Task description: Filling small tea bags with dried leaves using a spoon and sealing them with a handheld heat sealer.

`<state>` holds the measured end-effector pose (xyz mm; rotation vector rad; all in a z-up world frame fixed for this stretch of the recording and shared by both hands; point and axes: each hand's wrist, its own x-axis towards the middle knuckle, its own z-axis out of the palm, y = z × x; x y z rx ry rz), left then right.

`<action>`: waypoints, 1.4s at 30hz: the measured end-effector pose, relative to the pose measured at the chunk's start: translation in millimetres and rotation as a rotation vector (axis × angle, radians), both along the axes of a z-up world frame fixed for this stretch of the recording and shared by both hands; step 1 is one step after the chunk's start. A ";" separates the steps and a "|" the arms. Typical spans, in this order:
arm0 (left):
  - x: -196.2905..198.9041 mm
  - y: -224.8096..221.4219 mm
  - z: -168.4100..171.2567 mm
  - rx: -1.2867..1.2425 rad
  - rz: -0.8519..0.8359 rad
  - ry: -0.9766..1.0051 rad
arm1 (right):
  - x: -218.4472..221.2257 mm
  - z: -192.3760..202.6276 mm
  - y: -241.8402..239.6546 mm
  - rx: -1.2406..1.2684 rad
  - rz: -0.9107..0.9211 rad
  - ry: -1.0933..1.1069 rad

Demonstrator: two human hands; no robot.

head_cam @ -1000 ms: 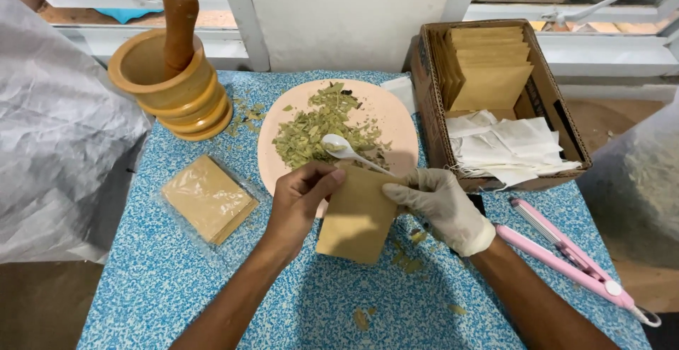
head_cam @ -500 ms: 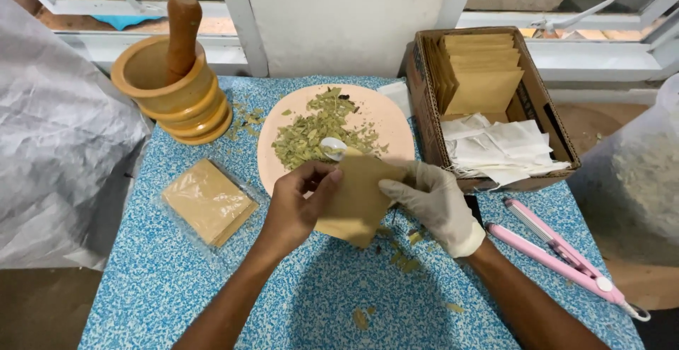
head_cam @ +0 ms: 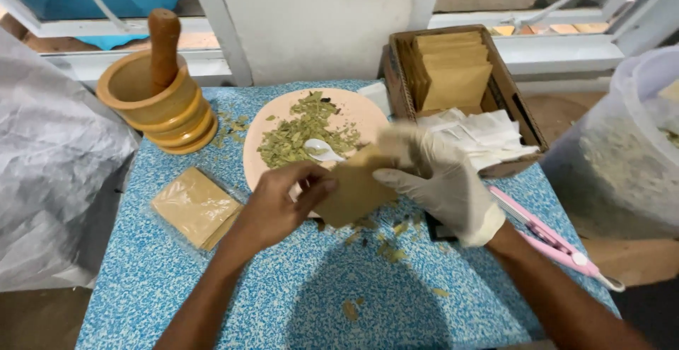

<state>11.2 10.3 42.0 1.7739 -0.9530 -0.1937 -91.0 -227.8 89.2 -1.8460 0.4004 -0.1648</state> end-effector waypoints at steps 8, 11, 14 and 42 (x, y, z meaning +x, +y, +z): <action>12.1 -64.4 42.6 0.134 -0.025 -0.826 | 28.7 53.1 -45.7 -1.496 0.562 -0.204; 17.9 -82.9 58.9 0.178 -0.004 -0.672 | 23.3 81.8 -46.3 -1.107 0.514 -0.163; 23.1 -88.7 71.6 0.122 0.022 -0.687 | 25.3 99.0 -64.6 -1.090 0.371 0.050; 31.7 -80.9 48.8 0.289 0.011 -0.311 | 26.4 101.8 -46.8 -0.510 0.264 0.429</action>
